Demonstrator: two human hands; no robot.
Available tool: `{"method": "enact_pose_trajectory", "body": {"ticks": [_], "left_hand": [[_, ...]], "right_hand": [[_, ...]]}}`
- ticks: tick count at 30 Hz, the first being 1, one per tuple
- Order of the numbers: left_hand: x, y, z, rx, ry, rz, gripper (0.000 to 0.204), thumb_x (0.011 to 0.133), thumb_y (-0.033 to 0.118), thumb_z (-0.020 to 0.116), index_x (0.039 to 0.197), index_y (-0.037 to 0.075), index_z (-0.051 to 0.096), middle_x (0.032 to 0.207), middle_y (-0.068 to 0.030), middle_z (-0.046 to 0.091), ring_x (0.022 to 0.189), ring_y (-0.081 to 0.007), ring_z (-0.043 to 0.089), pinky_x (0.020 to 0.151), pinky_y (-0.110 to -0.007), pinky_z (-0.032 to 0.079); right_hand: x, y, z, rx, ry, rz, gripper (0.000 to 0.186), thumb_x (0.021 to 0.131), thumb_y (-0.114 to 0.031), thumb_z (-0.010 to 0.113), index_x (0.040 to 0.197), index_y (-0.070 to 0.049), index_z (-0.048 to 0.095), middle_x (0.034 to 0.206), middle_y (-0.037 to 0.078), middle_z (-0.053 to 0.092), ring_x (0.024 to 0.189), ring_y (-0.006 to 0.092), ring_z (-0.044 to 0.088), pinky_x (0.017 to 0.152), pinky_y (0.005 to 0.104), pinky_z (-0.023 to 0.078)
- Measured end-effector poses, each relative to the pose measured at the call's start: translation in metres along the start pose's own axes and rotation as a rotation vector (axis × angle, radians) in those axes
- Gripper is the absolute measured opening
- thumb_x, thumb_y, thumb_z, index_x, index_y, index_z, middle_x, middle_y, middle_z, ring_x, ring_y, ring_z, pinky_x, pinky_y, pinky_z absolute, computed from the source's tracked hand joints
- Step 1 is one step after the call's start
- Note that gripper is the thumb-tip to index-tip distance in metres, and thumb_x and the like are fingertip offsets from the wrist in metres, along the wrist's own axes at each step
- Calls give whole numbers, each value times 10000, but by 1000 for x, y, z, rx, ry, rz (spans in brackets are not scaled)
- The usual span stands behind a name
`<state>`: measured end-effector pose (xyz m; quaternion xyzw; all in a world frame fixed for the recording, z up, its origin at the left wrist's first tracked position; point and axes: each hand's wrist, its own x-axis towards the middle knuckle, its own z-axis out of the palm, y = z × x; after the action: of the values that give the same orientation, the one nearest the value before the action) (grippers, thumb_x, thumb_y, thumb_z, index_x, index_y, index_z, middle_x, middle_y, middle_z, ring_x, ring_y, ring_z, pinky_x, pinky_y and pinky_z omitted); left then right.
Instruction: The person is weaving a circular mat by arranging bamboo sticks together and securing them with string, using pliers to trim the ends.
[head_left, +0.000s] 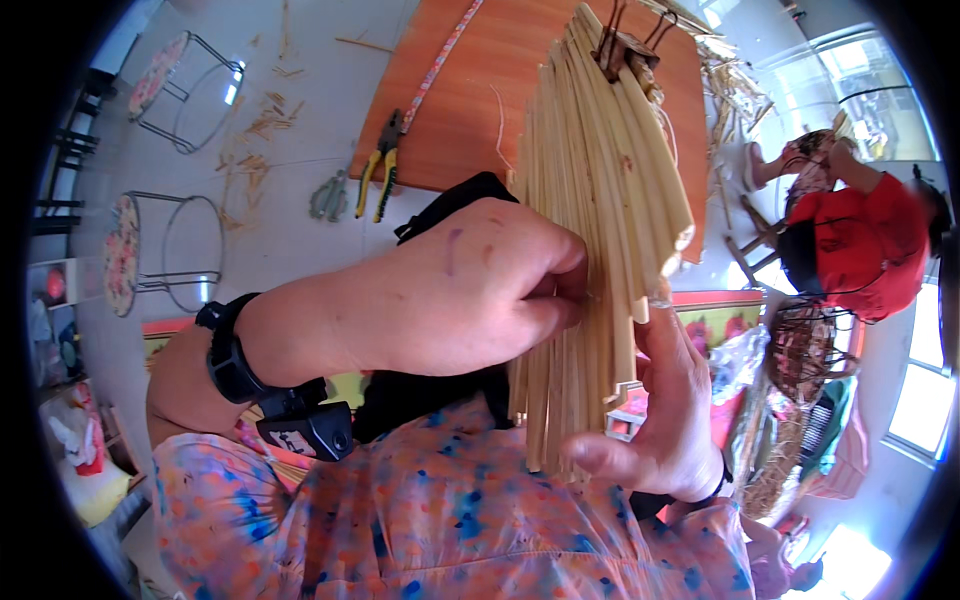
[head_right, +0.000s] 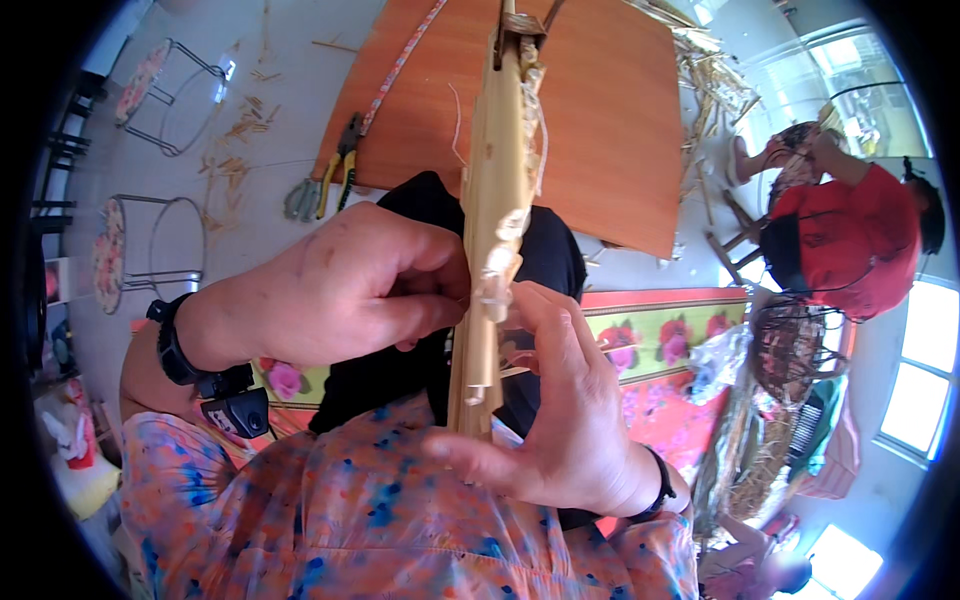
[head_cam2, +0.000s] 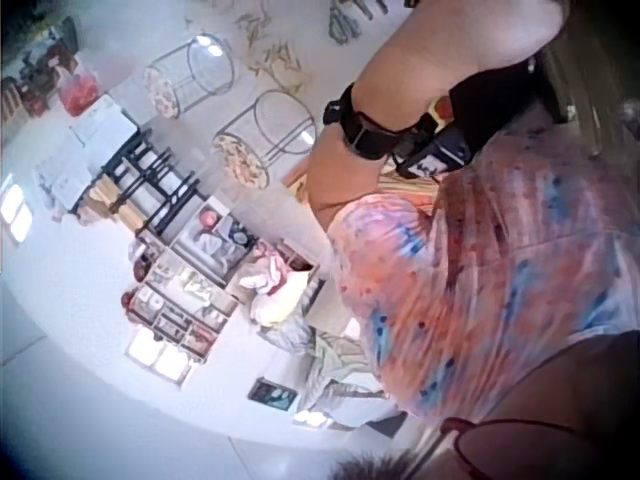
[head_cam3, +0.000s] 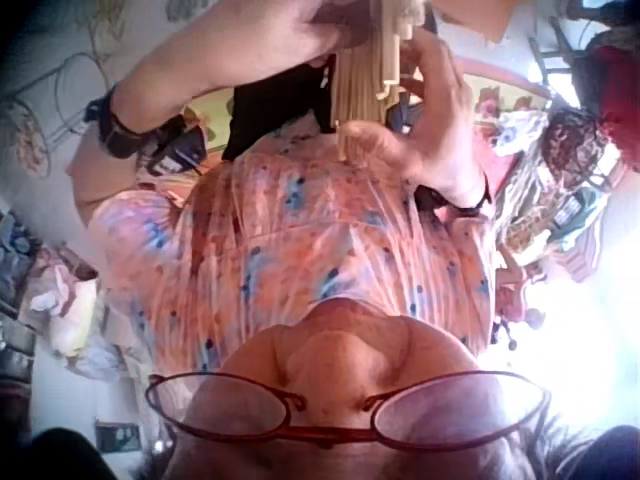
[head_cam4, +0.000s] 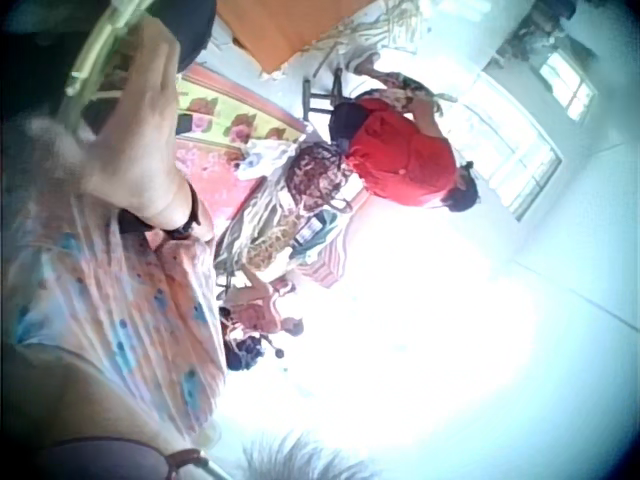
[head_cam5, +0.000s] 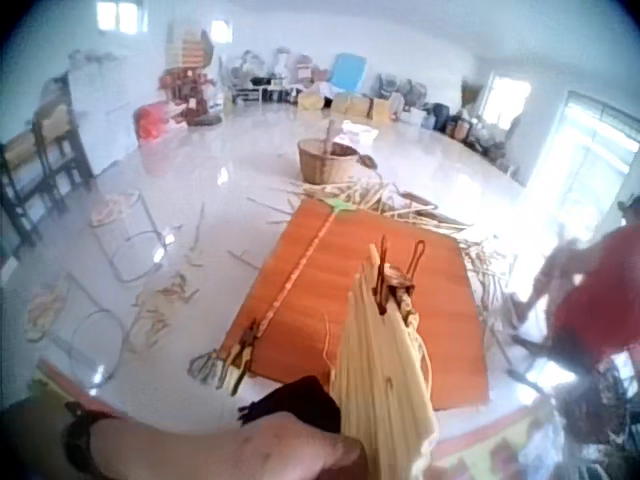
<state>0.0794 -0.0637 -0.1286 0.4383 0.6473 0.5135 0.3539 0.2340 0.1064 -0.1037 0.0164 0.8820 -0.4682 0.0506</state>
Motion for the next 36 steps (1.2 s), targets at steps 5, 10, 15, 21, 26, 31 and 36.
{"method": "enact_pose_trajectory", "body": {"ticks": [5,10,15,21,26,31,36], "left_hand": [[4,-12,-4,-45,-75,28,81,860,39,625,898,-32,632,727,-86,648,653,-125,624,593,-291,474],[2,-7,-13,-161,-165,-171,141,867,61,615,973,-24,655,627,-50,597,581,-113,577,559,-276,439],[-5,-5,-18,-151,-165,-141,229,860,53,616,1071,-25,659,579,-48,567,536,-109,547,529,-289,412],[-14,-30,-6,48,43,154,224,812,20,659,1035,3,673,609,-98,588,528,-209,571,514,-324,430],[-18,-42,2,153,225,345,188,779,-1,673,966,24,686,673,-110,626,616,-305,624,541,-357,479],[-18,-41,2,267,180,324,186,760,2,695,942,42,696,734,-94,640,680,-294,645,562,-368,494],[-16,-41,-2,315,183,342,185,759,10,711,940,46,699,763,-85,648,715,-287,654,580,-371,503]], "right_hand": [[3,-21,9,-207,106,33,621,774,-144,734,1290,78,470,930,191,678,805,314,711,700,363,562],[3,-31,16,-195,117,151,459,792,-89,664,1196,78,525,862,193,682,761,330,708,644,363,547],[3,-26,13,-101,185,193,404,788,-51,624,1170,60,559,854,173,676,760,259,705,675,324,534],[2,-26,15,-57,199,243,418,783,-46,619,1182,61,556,865,164,678,786,234,695,710,324,530],[-3,-19,15,-37,208,253,409,785,-51,617,1173,65,562,878,153,677,801,203,684,720,316,527],[-2,-22,16,3,217,272,400,792,-53,611,1169,73,564,899,153,684,816,196,679,745,318,525],[-2,-22,18,-7,224,257,398,791,-53,608,1165,76,566,902,159,683,820,201,678,744,321,525]]}}
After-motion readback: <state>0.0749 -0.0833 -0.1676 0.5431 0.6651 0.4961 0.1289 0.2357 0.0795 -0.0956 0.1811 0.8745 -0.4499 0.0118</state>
